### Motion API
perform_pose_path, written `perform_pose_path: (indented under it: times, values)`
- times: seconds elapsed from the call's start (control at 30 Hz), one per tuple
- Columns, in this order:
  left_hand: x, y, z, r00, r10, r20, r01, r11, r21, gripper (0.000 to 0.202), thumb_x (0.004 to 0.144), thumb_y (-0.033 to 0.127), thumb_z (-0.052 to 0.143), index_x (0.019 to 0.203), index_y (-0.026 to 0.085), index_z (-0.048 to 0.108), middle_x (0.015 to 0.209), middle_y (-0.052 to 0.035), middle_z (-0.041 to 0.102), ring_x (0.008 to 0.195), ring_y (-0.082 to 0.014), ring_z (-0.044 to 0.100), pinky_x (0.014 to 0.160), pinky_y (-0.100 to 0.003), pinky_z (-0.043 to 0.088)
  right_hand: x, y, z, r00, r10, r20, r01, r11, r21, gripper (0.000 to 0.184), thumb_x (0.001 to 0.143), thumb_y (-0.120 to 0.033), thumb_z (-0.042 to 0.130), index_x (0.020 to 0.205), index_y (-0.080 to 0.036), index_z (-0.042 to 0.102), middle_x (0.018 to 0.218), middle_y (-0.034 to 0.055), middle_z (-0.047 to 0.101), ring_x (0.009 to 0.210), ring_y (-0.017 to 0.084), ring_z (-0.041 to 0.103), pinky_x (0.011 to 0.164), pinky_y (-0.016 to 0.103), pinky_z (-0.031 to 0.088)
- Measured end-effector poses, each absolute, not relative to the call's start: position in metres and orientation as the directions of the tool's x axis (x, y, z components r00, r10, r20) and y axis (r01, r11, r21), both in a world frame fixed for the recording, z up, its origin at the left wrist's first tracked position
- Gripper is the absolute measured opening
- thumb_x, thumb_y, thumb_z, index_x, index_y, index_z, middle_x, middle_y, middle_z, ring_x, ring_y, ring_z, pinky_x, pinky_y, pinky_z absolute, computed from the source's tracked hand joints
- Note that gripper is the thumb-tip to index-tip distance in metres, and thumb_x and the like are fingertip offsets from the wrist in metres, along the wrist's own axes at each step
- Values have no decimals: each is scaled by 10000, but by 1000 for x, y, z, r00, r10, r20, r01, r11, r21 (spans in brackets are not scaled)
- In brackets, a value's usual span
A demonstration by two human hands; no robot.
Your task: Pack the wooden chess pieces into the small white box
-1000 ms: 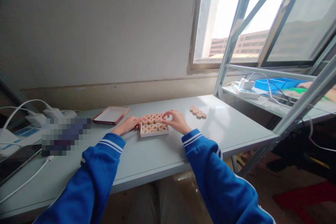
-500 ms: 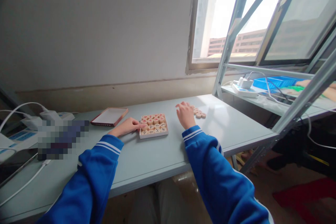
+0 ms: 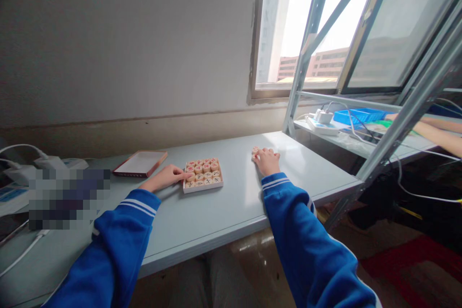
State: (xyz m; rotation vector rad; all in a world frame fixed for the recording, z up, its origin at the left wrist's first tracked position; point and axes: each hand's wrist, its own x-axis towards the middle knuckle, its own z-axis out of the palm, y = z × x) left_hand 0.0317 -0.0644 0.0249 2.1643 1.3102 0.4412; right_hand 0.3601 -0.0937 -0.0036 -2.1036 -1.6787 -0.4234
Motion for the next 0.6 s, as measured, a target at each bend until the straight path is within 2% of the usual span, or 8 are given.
perform_pose_path:
  times: [0.17, 0.23, 0.33, 0.4, 0.47, 0.6]
  values:
    - [31, -64, 24, 484, 874, -48, 697, -351, 626, 507, 570, 650, 532, 459, 155, 517, 416, 37, 375, 467, -97, 322, 475, -247, 195, 354, -95, 1, 194, 886, 420, 958, -79, -276, 154, 732, -344, 550, 756, -219, 636, 1006, 70, 608, 953, 260, 490, 738, 400, 308]
    - [31, -64, 24, 484, 874, -54, 699, -349, 624, 499, 556, 644, 548, 467, 154, 523, 425, 39, 373, 476, -97, 321, 476, -247, 193, 349, -95, 4, 150, 905, 397, 944, -12, -329, 158, 709, -366, 577, 754, -230, 643, 967, 61, 617, 947, 261, 503, 755, 410, 310]
    - [30, -63, 23, 484, 873, -58, 694, -343, 633, 496, 552, 642, 552, 478, 152, 533, 437, 38, 378, 485, -99, 326, 476, -245, 196, 333, -98, 10, -19, 905, 424, 892, 207, -403, 208, 706, -416, 580, 773, -232, 650, 819, 44, 627, 866, 223, 531, 745, 360, 339]
    - [30, -63, 22, 481, 875, -60, 688, -334, 644, 499, 547, 645, 554, 488, 149, 543, 445, 39, 377, 489, -98, 324, 479, -243, 201, 315, -100, 14, -132, 877, 463, 820, 359, -446, 242, 730, -434, 556, 822, -227, 641, 807, 33, 620, 808, 184, 534, 713, 313, 357]
    - [30, -63, 23, 472, 879, -67, 690, -321, 649, 507, 540, 652, 554, 488, 148, 542, 444, 43, 360, 488, -95, 309, 482, -243, 201, 294, -103, 18, -204, 852, 482, 780, 439, -445, 260, 735, -450, 554, 854, -233, 633, 838, 25, 613, 798, 168, 524, 700, 296, 350]
    - [31, -64, 24, 480, 875, -60, 686, -332, 648, 512, 546, 649, 551, 465, 144, 512, 444, 52, 313, 492, -88, 272, 486, -242, 190, 252, -108, 20, -274, 851, 448, 823, 448, -348, 256, 712, -483, 580, 817, -255, 632, 832, 12, 616, 816, 174, 504, 706, 306, 296]
